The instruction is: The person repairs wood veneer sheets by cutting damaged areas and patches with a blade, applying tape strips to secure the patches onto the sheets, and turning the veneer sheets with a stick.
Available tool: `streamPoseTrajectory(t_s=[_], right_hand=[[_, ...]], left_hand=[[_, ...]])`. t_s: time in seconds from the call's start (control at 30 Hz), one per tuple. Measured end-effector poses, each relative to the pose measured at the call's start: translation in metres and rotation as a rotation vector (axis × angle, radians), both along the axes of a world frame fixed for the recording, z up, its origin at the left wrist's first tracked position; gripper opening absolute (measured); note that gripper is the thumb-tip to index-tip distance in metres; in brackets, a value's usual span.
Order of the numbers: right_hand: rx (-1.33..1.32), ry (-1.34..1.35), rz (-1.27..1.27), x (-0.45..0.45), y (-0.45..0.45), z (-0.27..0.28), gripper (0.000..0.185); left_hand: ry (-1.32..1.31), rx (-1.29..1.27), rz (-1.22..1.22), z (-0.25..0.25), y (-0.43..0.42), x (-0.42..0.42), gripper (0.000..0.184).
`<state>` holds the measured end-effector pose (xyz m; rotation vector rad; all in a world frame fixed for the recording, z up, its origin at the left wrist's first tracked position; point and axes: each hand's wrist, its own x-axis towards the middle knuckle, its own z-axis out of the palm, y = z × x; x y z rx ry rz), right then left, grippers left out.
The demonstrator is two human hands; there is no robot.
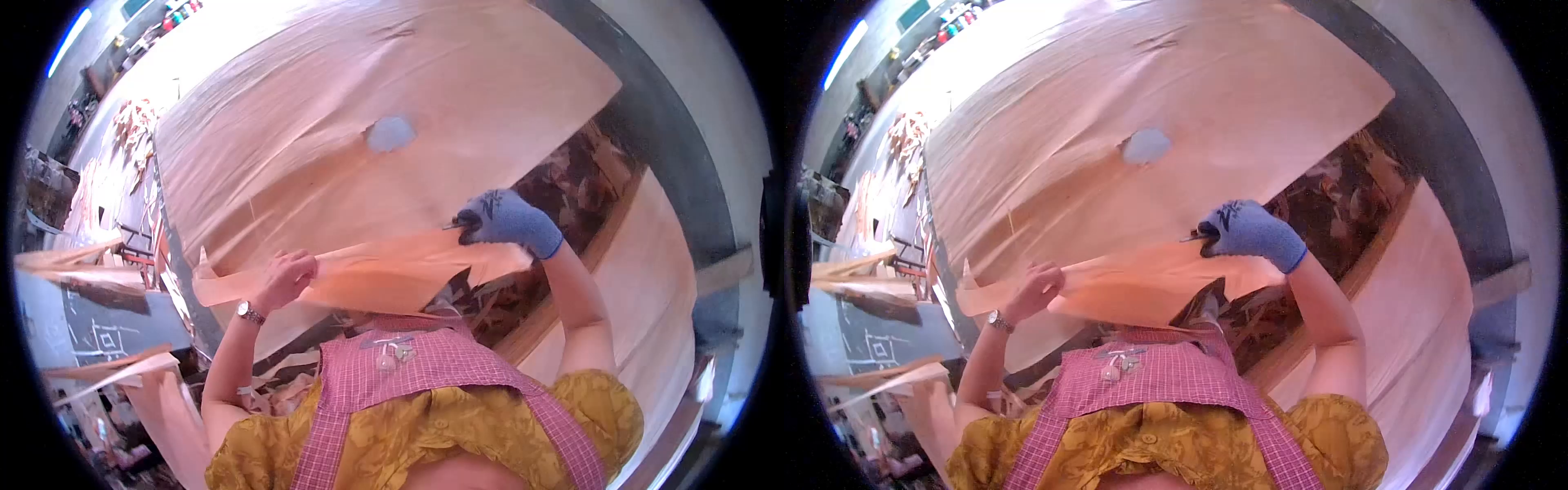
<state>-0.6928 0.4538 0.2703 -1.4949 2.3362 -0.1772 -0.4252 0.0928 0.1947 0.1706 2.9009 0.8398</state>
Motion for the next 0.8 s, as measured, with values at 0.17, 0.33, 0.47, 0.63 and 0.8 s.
streamPoseTrajectory(t_s=[0.17, 0.33, 0.47, 0.63, 0.8], right_hand=[[-0.053, 0.370, 0.082, -0.120, 0.005, 0.052, 0.026], [-0.146, 0.520, 0.133, -0.247, -0.050, 0.069, 0.024], [-0.190, 0.628, 0.131, -0.329, -0.107, 0.068, 0.019], [-0.471, 0.816, 0.040, -0.382, -0.148, 0.083, 0.018], [-0.588, 0.939, 0.140, -0.414, -0.131, 0.072, 0.029]], left_hand=[[0.294, 0.104, 0.404, 0.007, 0.036, -0.077, 0.019], [0.405, -0.054, 0.577, 0.057, 0.010, -0.194, 0.034], [0.412, -0.303, 0.675, 0.079, -0.036, -0.276, 0.018], [0.831, -0.660, 0.721, 0.121, -0.074, -0.331, 0.017], [0.993, -0.832, 0.859, 0.114, -0.040, -0.343, 0.019]])
